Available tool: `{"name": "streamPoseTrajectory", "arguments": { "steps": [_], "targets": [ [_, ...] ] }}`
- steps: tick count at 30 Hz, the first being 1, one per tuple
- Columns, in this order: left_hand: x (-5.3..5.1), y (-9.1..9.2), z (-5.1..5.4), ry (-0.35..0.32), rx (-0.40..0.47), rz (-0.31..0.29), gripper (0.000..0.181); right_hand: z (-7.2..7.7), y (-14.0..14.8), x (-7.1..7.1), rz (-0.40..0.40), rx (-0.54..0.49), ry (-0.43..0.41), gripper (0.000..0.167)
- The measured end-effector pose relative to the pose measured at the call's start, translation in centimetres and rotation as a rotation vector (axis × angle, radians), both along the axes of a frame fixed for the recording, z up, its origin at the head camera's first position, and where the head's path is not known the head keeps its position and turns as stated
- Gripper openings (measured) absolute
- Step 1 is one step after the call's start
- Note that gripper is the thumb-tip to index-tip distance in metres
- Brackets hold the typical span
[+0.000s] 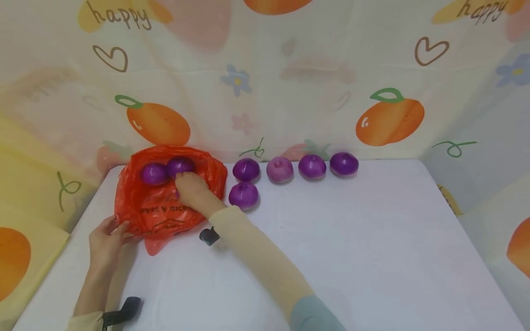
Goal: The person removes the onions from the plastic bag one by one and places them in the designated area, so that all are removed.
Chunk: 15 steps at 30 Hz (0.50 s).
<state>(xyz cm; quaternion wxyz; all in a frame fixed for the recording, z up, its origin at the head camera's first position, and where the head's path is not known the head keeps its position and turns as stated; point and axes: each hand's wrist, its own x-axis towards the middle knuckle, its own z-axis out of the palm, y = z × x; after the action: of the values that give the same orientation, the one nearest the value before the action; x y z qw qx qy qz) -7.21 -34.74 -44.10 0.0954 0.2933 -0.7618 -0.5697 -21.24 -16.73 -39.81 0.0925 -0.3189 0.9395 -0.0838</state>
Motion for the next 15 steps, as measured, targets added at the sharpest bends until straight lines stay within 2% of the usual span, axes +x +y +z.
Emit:
{"name": "streamPoseTrajectory", "arguments": {
  "steps": [3,5,9,13,15],
  "targets": [
    [0.0,-0.1,0.3,0.017,0.023,-0.002,0.046,-0.2,0.2,0.1,0.062,-0.07,-0.046,0.08],
    [0.0,-0.2,0.4,0.032,0.066,0.001,0.047,-0.4,0.4,0.1,0.073,-0.083,-0.037,0.081],
    [0.3,-0.4,0.3,0.037,0.112,0.003,0.047,-0.8,0.5,0.2,-0.005,-0.077,-0.039,0.092],
    [0.5,-0.4,0.0,0.062,0.146,0.005,0.046,-1.2,0.7,0.4,-0.106,-0.085,-0.107,0.103],
    [0.4,-0.4,-0.1,0.073,0.16,0.011,0.044,-1.4,0.8,0.5,-0.129,-0.106,-0.135,0.104]
  ]
}}
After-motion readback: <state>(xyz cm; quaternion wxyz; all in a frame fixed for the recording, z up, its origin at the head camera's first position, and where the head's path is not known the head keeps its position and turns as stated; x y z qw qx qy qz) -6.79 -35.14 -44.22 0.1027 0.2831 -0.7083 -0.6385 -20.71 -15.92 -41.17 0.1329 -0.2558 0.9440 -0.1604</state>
